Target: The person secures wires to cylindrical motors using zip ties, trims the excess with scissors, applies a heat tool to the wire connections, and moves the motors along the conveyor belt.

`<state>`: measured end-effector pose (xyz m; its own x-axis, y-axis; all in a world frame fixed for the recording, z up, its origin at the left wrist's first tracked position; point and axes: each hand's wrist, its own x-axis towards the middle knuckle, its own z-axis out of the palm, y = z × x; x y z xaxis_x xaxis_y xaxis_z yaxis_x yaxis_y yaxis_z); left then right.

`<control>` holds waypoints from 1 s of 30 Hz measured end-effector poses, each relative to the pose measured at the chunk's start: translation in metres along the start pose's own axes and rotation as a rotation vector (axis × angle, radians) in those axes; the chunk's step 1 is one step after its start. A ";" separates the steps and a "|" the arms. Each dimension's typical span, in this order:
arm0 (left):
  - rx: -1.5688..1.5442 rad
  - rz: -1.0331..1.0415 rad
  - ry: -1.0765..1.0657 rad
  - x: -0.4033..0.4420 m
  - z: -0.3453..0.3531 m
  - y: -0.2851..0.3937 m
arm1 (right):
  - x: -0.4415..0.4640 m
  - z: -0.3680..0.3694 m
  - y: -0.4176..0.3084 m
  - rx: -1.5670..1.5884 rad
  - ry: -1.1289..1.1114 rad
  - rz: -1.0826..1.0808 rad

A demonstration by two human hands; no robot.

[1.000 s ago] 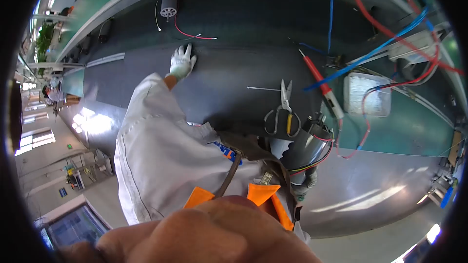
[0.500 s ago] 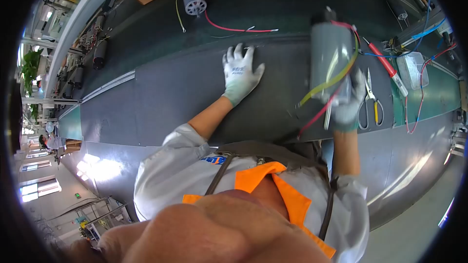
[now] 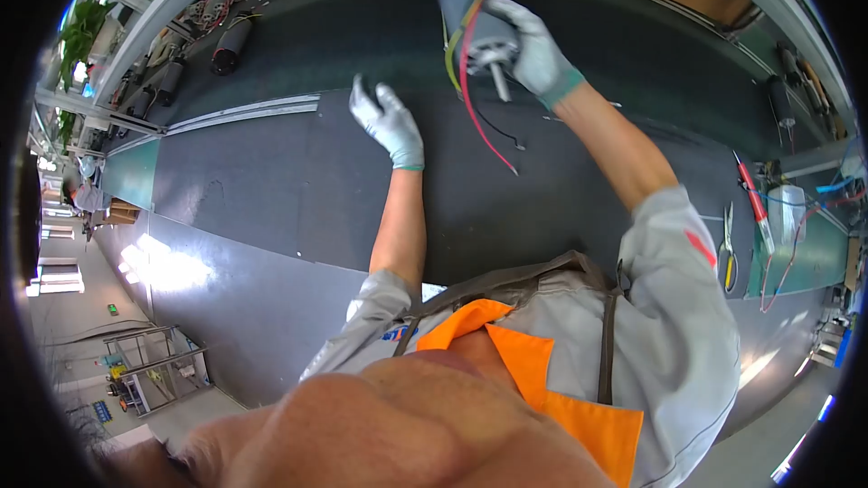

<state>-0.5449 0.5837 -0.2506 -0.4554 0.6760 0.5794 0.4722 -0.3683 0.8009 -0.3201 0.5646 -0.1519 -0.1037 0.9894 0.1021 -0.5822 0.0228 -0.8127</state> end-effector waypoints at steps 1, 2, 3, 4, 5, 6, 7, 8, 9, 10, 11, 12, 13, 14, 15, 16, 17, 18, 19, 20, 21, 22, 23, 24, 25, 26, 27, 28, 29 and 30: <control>0.025 -0.088 0.048 0.004 0.004 -0.018 | 0.039 -0.003 0.023 0.008 0.060 -0.101; 0.048 -0.180 0.097 0.006 0.005 -0.031 | 0.070 0.012 0.019 -0.010 -0.022 0.112; 0.078 -0.088 0.049 0.007 0.003 -0.021 | 0.121 0.002 0.039 -0.048 0.068 0.124; -0.007 -0.034 0.001 0.008 0.006 -0.019 | 0.159 -0.003 0.054 -0.153 0.123 0.176; -0.018 -0.071 -0.006 0.010 0.007 -0.016 | 0.187 -0.002 0.066 -0.306 0.135 0.118; -0.033 -0.106 -0.015 0.011 0.008 -0.012 | 0.227 -0.008 0.086 -0.440 0.199 0.114; -0.033 -0.099 -0.010 0.011 0.010 -0.013 | 0.275 -0.029 0.113 -0.733 0.321 0.083; -0.051 -0.137 0.012 0.010 0.011 -0.015 | 0.289 -0.027 0.123 -0.874 0.381 0.063; -0.063 -0.175 0.028 0.012 0.011 -0.020 | 0.303 -0.023 0.131 -1.013 0.448 0.052; -0.057 -0.171 0.020 0.016 0.012 -0.023 | 0.282 0.006 0.113 -1.401 0.324 -0.078; -0.026 -0.144 -0.007 0.017 0.012 -0.022 | 0.265 0.030 0.091 -1.784 0.184 -0.201; -0.002 -0.127 -0.046 0.011 0.011 -0.019 | 0.260 0.039 0.077 -1.945 0.025 -0.120; -0.053 -0.122 -0.045 0.010 0.013 -0.017 | 0.264 0.033 0.082 -2.044 0.020 -0.104; -0.025 -0.122 -0.049 0.012 0.012 -0.014 | 0.265 0.023 0.078 -2.142 0.021 -0.094; -0.037 -0.151 -0.059 0.011 0.013 -0.013 | 0.251 0.011 0.070 -2.141 0.058 -0.076; -0.045 -0.178 -0.062 0.011 0.012 -0.015 | 0.230 0.004 0.061 -2.099 0.125 -0.229; -0.056 -0.170 -0.059 0.010 0.014 -0.018 | 0.208 -0.001 0.054 -2.055 0.180 -0.386; -0.062 -0.169 -0.067 0.010 0.014 -0.016 | 0.174 0.008 0.035 -1.985 0.330 -0.354; -0.065 -0.161 -0.086 0.008 0.015 -0.013 | 0.155 -0.010 0.024 -1.980 0.377 -0.230; -0.069 -0.151 -0.105 0.008 0.016 -0.010 | 0.128 -0.023 0.019 -1.987 0.482 -0.216; -0.073 -0.151 -0.115 0.007 0.018 -0.010 | 0.106 -0.023 0.015 -1.954 0.484 -0.047; -0.046 -0.110 -0.140 0.005 0.019 -0.011 | 0.089 -0.023 0.012 -1.909 0.486 0.126; -0.024 -0.063 -0.165 0.004 0.020 -0.011 | 0.084 -0.031 0.022 -1.838 0.428 0.136; -0.033 -0.052 -0.181 0.003 0.020 -0.011 | 0.083 -0.043 0.041 -1.766 0.377 0.138; -0.031 -0.037 -0.177 0.003 0.019 -0.012 | 0.090 -0.052 0.063 -1.728 0.378 0.051; -0.029 -0.020 -0.170 0.004 0.020 -0.013 | 0.103 -0.060 0.089 -1.588 0.475 -0.038; -0.071 -0.026 -0.155 0.002 0.021 -0.016 | 0.110 -0.056 0.100 -1.558 0.561 0.015; -0.079 -0.013 -0.162 0.003 0.020 -0.013 | 0.117 -0.050 0.106 -1.524 0.644 0.068; -0.088 -0.018 -0.181 0.004 0.018 -0.011 | 0.125 -0.046 0.109 -1.515 0.662 0.062; -0.097 -0.029 -0.203 0.002 0.017 -0.010 | 0.131 -0.049 0.111 -1.552 0.690 -0.003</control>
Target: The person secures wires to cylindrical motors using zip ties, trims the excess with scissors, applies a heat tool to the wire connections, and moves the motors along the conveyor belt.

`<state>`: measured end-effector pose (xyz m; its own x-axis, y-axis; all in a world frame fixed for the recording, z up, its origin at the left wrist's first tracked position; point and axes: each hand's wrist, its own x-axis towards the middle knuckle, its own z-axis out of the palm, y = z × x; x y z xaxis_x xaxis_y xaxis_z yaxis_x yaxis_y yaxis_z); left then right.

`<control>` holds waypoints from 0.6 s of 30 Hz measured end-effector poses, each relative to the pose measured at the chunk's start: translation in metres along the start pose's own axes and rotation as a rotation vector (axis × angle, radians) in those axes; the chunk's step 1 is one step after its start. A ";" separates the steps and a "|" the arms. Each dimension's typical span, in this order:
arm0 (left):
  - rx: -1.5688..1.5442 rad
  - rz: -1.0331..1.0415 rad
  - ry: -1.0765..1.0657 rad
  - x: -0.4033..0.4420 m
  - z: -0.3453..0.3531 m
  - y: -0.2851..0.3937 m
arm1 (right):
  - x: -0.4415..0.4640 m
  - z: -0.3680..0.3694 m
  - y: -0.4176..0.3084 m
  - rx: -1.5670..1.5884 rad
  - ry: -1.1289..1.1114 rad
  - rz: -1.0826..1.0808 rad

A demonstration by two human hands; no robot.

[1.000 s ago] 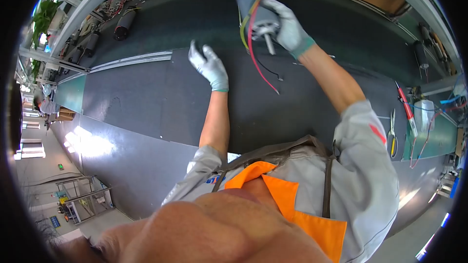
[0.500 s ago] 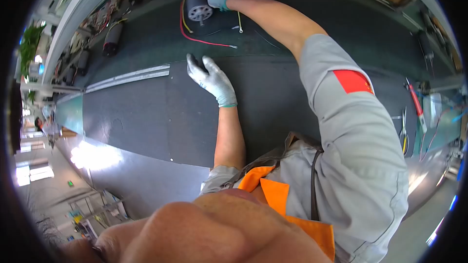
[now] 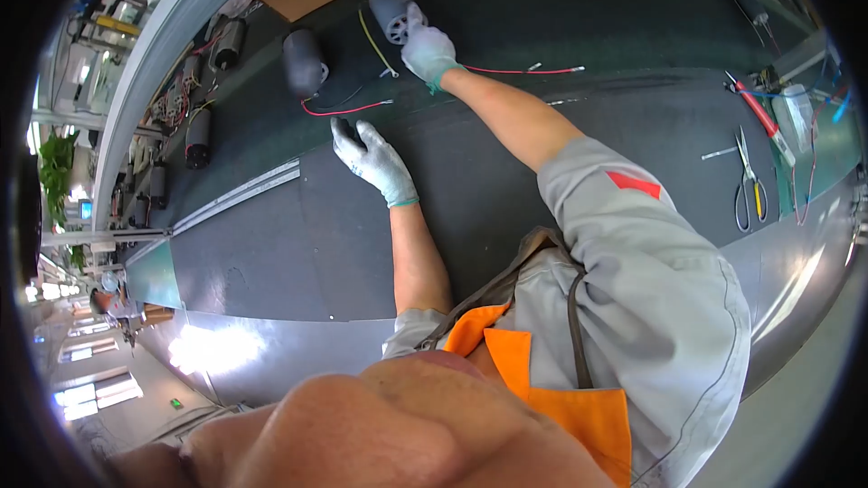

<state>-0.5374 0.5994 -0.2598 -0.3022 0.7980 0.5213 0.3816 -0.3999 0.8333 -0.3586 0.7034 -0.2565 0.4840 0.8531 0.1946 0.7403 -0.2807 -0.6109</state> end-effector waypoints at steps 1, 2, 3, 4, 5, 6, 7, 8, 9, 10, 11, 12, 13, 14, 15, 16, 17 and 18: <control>-0.002 -0.003 -0.019 -0.003 0.001 0.002 | 0.003 0.003 0.009 -0.028 0.055 -0.026; 0.005 0.014 -0.033 -0.004 0.000 0.004 | 0.013 -0.003 0.025 -0.033 0.047 -0.006; 0.013 0.030 -0.041 -0.005 -0.001 0.005 | 0.035 -0.011 0.050 0.226 -0.044 -0.103; 0.021 0.050 -0.037 -0.004 -0.002 0.005 | 0.040 -0.028 0.062 0.457 -0.186 -0.104; 0.076 0.087 -0.036 -0.004 -0.004 0.004 | 0.045 -0.045 0.075 0.682 -0.329 -0.074; 0.080 0.088 -0.020 -0.003 -0.005 0.002 | 0.049 -0.074 0.084 0.869 -0.524 0.064; 0.122 0.168 -0.033 -0.004 -0.003 0.001 | 0.051 -0.099 0.093 0.799 -0.607 0.101; 0.163 0.246 -0.051 -0.005 -0.001 0.003 | 0.049 -0.122 0.105 0.727 -0.687 0.142; 0.196 0.263 -0.066 -0.007 0.000 0.007 | 0.045 -0.142 0.121 0.728 -0.751 0.128; 0.206 0.264 -0.062 -0.011 0.002 0.013 | 0.040 -0.157 0.132 0.730 -0.817 0.112; 0.240 0.256 -0.107 -0.014 0.005 0.020 | 0.027 -0.172 0.132 0.741 -0.821 0.109; 0.268 0.251 -0.158 -0.017 0.012 0.025 | 0.008 -0.192 0.131 0.509 -0.775 0.139; 0.171 0.281 -0.207 -0.019 0.023 0.028 | -0.002 -0.205 0.138 0.271 -0.721 0.179; 0.166 0.276 -0.230 -0.022 0.040 0.031 | -0.003 -0.205 0.152 0.273 -0.718 0.204; 0.030 0.198 -0.298 -0.023 0.064 0.039 | -0.003 -0.199 0.166 -0.090 -0.515 -0.046; -0.104 0.122 -0.361 -0.022 0.088 0.045 | -0.005 -0.194 0.174 -0.448 -0.297 -0.294; -0.114 0.134 -0.427 -0.016 0.123 0.038 | -0.005 -0.194 0.174 -0.486 -0.230 -0.422; -0.125 0.152 -0.490 -0.014 0.152 0.033 | -0.004 -0.197 0.169 -0.527 -0.156 -0.551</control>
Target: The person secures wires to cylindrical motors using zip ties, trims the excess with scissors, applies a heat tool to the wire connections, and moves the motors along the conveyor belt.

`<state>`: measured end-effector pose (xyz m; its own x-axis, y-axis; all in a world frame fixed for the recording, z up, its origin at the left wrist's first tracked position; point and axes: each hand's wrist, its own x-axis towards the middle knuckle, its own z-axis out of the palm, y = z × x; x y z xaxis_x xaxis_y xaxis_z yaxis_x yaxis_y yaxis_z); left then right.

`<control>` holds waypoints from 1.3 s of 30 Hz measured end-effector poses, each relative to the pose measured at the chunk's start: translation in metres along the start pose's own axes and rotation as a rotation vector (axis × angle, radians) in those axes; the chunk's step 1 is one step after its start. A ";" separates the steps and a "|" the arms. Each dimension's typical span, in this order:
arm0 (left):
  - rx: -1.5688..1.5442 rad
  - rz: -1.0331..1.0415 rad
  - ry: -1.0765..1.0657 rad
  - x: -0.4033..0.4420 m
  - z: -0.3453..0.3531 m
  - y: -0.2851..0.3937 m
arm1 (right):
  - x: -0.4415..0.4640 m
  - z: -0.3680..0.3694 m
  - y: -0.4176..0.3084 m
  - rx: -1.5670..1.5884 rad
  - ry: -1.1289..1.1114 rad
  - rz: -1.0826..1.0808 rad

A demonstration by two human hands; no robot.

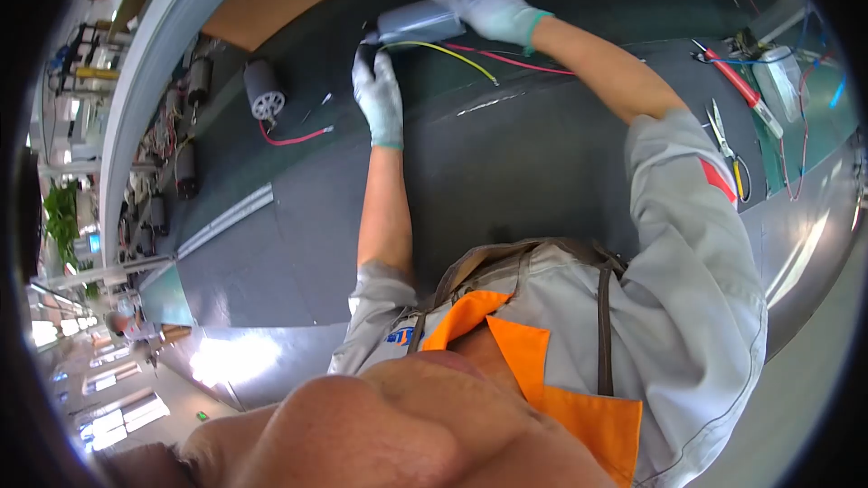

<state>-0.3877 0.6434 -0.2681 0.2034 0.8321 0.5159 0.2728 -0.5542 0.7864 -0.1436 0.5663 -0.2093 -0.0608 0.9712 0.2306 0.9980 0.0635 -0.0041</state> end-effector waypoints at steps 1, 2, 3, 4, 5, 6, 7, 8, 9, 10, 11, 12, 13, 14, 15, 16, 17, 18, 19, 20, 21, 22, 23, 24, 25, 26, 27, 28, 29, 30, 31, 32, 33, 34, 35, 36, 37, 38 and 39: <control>0.248 -0.097 0.034 0.008 0.017 0.021 | 0.002 -0.012 -0.010 -0.039 -0.042 -0.021; 0.235 -0.076 0.026 0.016 0.031 0.020 | 0.004 -0.022 -0.015 -0.080 -0.085 -0.043; 0.321 0.022 0.069 0.026 0.043 0.008 | 0.007 -0.013 -0.006 -0.007 -0.033 -0.034; 0.411 0.116 0.109 0.039 0.050 -0.001 | 0.008 0.000 -0.001 0.073 0.014 -0.027; 0.350 0.086 0.043 0.056 0.051 -0.007 | 0.010 -0.011 -0.001 0.071 -0.090 0.027; 0.248 0.029 -0.027 0.073 0.051 -0.012 | 0.014 -0.010 0.002 0.074 -0.097 0.032; -0.144 -0.117 -0.098 0.088 0.050 -0.012 | 0.023 -0.005 0.010 0.164 -0.126 0.059; -0.534 -0.267 -0.159 0.091 0.044 -0.013 | 0.030 0.003 0.020 0.258 -0.160 0.083; -0.530 -0.277 -0.149 0.085 0.037 -0.020 | 0.037 0.032 0.034 0.429 -0.038 0.044; -0.623 -0.262 -0.128 0.078 0.031 -0.026 | 0.029 0.024 0.032 0.431 -0.041 0.037; -0.713 -0.243 -0.115 0.073 0.027 -0.032 | 0.018 0.017 0.029 0.885 -0.245 0.251; -0.707 -0.238 -0.126 0.058 0.023 -0.020 | 0.002 0.006 0.026 1.337 -0.446 0.473; -0.764 -0.471 -0.137 0.028 0.018 0.002 | -0.024 -0.004 0.023 1.383 -0.389 0.422; -0.812 -0.715 -0.147 0.001 0.016 0.023 | -0.045 0.001 0.028 1.498 -0.370 0.416; -0.827 -0.737 -0.211 -0.019 0.019 0.037 | -0.069 0.007 0.032 1.609 -0.359 0.413; -0.848 -0.766 -0.266 -0.038 0.021 0.052 | -0.098 -0.004 0.030 1.605 -0.341 0.421; -0.944 -0.790 -0.427 -0.049 0.018 0.082 | -0.130 -0.027 0.027 1.599 -0.334 0.433; -0.950 -0.830 -0.422 -0.062 0.023 0.102 | -0.160 -0.044 0.028 1.635 -0.384 0.507; -0.953 -0.837 -0.501 -0.076 0.026 0.118 | -0.191 -0.049 0.033 1.713 -0.475 0.384; -0.955 -0.823 -0.584 -0.085 0.029 0.134 | -0.226 -0.045 0.032 1.662 -0.391 0.425; -0.864 -0.861 -0.607 -0.094 0.032 0.153 | -0.249 -0.068 0.012 1.641 -0.354 0.499; -0.774 -0.903 -0.633 -0.111 0.032 0.176 | -0.271 -0.090 -0.008 1.618 -0.315 0.572; -0.778 -0.919 -0.671 -0.126 0.031 0.201 | -0.293 -0.113 -0.027 1.596 -0.276 0.645; -0.738 -0.883 -0.694 -0.145 0.040 0.200 | -0.309 -0.139 -0.045 1.533 -0.342 0.875; -0.700 -0.939 -0.757 -0.156 0.037 0.213 | -0.333 -0.126 -0.053 1.480 -0.308 0.887; -0.660 -0.985 -0.822 -0.163 0.030 0.224 | -0.357 -0.110 -0.061 1.426 -0.268 0.894; -0.665 -0.984 -0.844 -0.169 0.027 0.226 | -0.370 -0.111 -0.066 1.346 -0.253 0.837; -0.679 -1.032 -0.925 -0.175 0.024 0.225 | -0.382 -0.113 -0.072 1.262 -0.237 0.783; -0.687 -1.079 -1.001 -0.178 0.021 0.225 | -0.390 -0.108 -0.073 1.216 -0.225 0.753; -0.681 -1.077 -1.004 -0.179 0.020 0.228 | -0.393 -0.103 -0.073 1.172 -0.214 0.720; -0.681 -1.105 -0.952 -0.181 0.017 0.232 | -0.397 -0.104 -0.074 1.183 -0.211 0.721; -0.682 -1.131 -0.895 -0.181 0.013 0.234 | -0.399 -0.108 -0.073 1.040 -0.194 0.742; -0.633 -1.090 -0.923 -0.183 0.013 0.217 | -0.398 -0.115 -0.069 0.888 -0.174 0.750; -0.604 -1.083 -0.967 -0.178 0.006 0.223 | -0.393 -0.129 -0.066 0.891 -0.175 0.740; -0.539 -1.044 -1.008 -0.176 -0.001 0.231 | -0.386 -0.147 -0.065 0.918 -0.205 0.742; -0.474 -1.004 -1.049 -0.172 -0.007 0.243 | -0.380 -0.156 -0.067 0.944 -0.235 0.743; -0.468 -1.004 -1.046 -0.170 -0.011 0.241 | -0.376 -0.154 -0.077 0.880 -0.042 0.650; -0.465 -0.984 -1.143 -0.165 -0.014 0.236 | -0.373 -0.151 -0.080 0.886 -0.036 0.646; -0.464 -0.955 -1.242 -0.158 -0.013 0.232 | -0.370 -0.148 -0.079 1.024 -0.115 0.551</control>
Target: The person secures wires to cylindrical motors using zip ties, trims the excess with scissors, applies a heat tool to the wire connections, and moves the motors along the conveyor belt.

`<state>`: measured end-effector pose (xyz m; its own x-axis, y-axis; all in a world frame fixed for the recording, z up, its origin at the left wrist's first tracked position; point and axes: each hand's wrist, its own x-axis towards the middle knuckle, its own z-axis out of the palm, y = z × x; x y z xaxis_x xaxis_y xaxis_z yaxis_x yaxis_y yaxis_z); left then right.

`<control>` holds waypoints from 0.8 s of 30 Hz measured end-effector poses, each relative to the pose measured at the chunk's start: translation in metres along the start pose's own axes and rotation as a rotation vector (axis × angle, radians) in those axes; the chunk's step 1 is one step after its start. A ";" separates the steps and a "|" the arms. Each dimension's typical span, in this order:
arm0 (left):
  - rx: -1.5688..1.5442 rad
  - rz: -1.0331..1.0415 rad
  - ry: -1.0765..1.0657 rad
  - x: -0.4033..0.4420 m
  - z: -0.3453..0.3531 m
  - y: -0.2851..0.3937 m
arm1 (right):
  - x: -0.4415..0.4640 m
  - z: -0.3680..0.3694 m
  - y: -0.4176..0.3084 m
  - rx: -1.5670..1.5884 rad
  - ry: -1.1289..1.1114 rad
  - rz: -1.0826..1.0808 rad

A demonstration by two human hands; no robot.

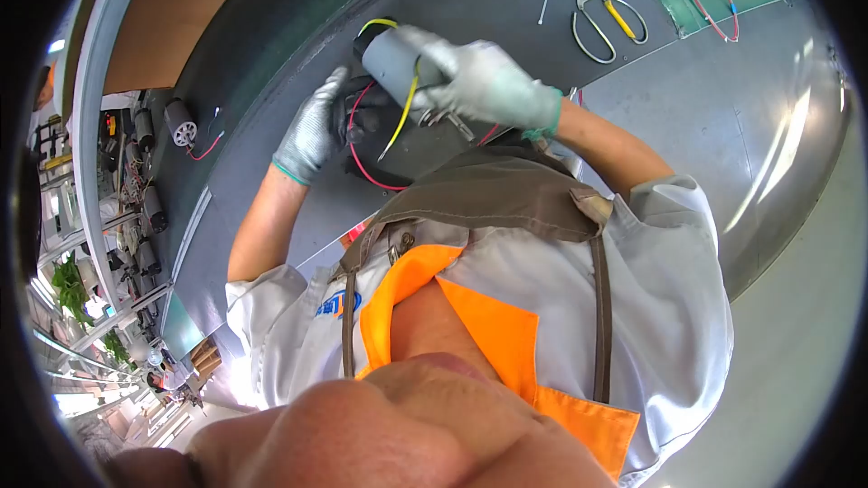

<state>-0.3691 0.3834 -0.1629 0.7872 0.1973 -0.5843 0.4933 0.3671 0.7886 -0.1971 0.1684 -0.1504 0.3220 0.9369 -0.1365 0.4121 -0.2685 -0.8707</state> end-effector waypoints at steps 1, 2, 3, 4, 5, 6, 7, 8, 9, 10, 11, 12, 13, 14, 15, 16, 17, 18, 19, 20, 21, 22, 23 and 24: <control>0.012 0.003 -0.002 0.005 -0.004 0.003 | 0.004 0.004 0.002 0.098 -0.139 -0.035; -0.034 -0.084 0.019 0.014 -0.004 0.006 | 0.009 0.021 0.007 -0.080 -0.002 -0.406; -0.079 -0.176 0.035 0.023 -0.006 0.006 | 0.016 0.043 0.011 -0.268 0.140 -0.764; 0.024 -0.158 0.105 0.035 -0.013 0.004 | 0.024 0.060 0.002 -0.269 -0.024 -0.773; 0.288 -0.022 0.186 0.009 0.035 0.037 | 0.032 0.080 -0.012 -0.267 -0.189 -0.779; 0.344 -0.067 0.159 0.016 0.035 0.039 | 0.039 0.101 -0.025 -0.421 -0.239 -0.837; 0.370 -0.084 0.143 0.021 0.030 0.040 | 0.051 0.136 -0.029 -0.424 -0.314 -0.821; 0.397 -0.101 0.127 0.026 0.025 0.042 | 0.055 0.160 -0.033 -0.444 -0.290 -0.924; 0.499 -0.166 0.234 0.031 0.017 0.040 | 0.056 0.172 -0.035 -0.463 -0.267 -1.026; 0.605 -0.230 0.343 0.037 0.016 0.041 | 0.050 0.157 -0.043 -0.296 -0.388 -0.942; 0.610 -0.235 0.334 0.041 0.017 0.038 | 0.042 0.143 -0.049 -0.116 -0.506 -0.847; 0.637 -0.163 0.390 0.043 0.020 0.031 | 0.032 0.110 -0.054 -0.159 -0.551 -0.804; 0.663 -0.081 0.445 0.047 0.025 0.028 | 0.023 0.065 -0.054 -0.210 -0.593 -0.762; 0.614 -0.064 0.439 0.049 0.032 0.031 | 0.017 0.021 -0.057 -0.178 -0.653 -0.306; 0.559 0.024 0.467 0.066 0.022 0.018 | 0.019 0.008 0.003 -0.090 -0.245 -0.709; 0.535 0.087 0.477 0.069 0.028 0.019 | 0.021 -0.026 0.040 -0.205 -0.026 -0.645; 0.505 0.148 0.490 0.071 0.036 0.021 | 0.015 -0.065 0.070 -0.253 0.139 -0.559; 0.425 0.169 0.421 0.073 0.039 0.024 | 0.013 -0.094 0.108 -0.482 0.274 -0.503; 0.423 0.161 0.417 0.079 0.044 0.020 | 0.010 -0.118 0.143 -0.701 0.331 -0.425; 0.406 0.266 0.411 0.090 0.048 0.017 | 0.006 -0.132 0.156 -0.707 0.267 -0.355; 0.389 0.365 0.408 0.099 0.050 0.013 | 0.007 -0.140 0.152 -0.715 0.184 -0.295; 0.321 0.407 0.378 0.108 0.051 0.010 | 0.007 -0.142 0.148 -0.783 0.164 -0.296; 0.504 0.427 0.446 0.109 0.051 0.002 | 0.006 -0.138 0.142 -0.843 0.141 -0.294; 0.537 0.440 0.456 0.106 0.056 0.002 | 0.011 -0.133 0.143 -0.836 0.136 -0.296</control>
<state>-0.2638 0.3541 -0.2126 0.7791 0.6133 -0.1299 0.3759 -0.2911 0.8797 -0.0211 0.1100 -0.2132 0.1806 0.9733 0.1420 0.9633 -0.1458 -0.2254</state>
